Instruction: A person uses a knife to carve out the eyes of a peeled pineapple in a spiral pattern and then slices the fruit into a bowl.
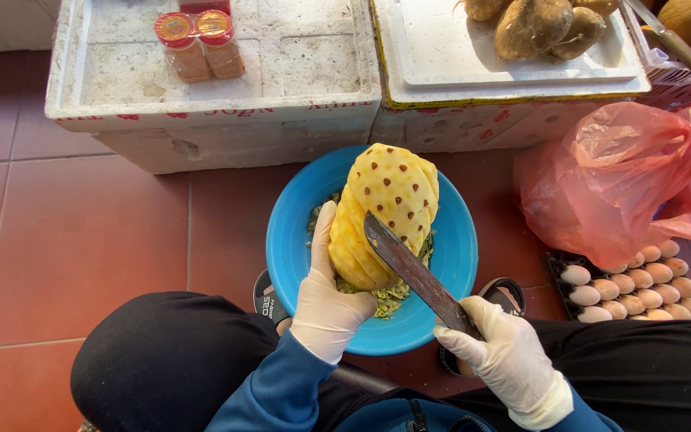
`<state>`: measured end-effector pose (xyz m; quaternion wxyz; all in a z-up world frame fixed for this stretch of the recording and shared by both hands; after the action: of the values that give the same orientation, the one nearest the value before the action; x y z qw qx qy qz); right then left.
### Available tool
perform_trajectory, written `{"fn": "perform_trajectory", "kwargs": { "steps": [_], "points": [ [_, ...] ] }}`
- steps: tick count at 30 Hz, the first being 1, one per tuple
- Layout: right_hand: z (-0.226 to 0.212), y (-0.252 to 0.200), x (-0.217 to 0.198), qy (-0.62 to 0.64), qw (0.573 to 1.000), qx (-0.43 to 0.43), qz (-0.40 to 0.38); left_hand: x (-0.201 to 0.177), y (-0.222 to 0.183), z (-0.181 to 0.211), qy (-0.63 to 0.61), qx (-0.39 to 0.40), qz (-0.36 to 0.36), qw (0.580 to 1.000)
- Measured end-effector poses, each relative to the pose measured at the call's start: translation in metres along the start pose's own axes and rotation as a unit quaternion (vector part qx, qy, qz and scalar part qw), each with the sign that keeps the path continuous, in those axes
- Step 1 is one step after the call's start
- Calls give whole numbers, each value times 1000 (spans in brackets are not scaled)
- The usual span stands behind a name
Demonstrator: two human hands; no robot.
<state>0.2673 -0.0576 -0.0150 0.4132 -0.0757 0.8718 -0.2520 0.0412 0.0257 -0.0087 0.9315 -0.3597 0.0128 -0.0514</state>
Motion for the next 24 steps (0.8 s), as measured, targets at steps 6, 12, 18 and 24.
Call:
{"fn": "perform_trajectory", "kwargs": {
  "steps": [6,12,18,24],
  "points": [
    [-3,-3,3,62,998,-8,12,-2,-8,-5,-27,101,-19,994],
    [-12,6,8,170,983,-42,52,9,-9,-14,14,107,7,994],
    [-48,-29,-21,206,975,79,-26,1,-14,4,115,9,49,992],
    [-27,-23,-33,435,877,-136,-151,-8,-17,15,-12,-92,-87,992]
  ]
}}
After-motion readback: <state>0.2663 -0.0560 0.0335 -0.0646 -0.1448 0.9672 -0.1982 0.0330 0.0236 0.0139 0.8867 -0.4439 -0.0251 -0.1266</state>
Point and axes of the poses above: each hand's wrist, its own y-axis towards the middle knuckle, its own x-axis out of the palm, z = x × y, the point moved 2 cm from there along y, towards the middle knuckle, and after that the axes turned 12 degrees about -x, right-handed, at the moved point
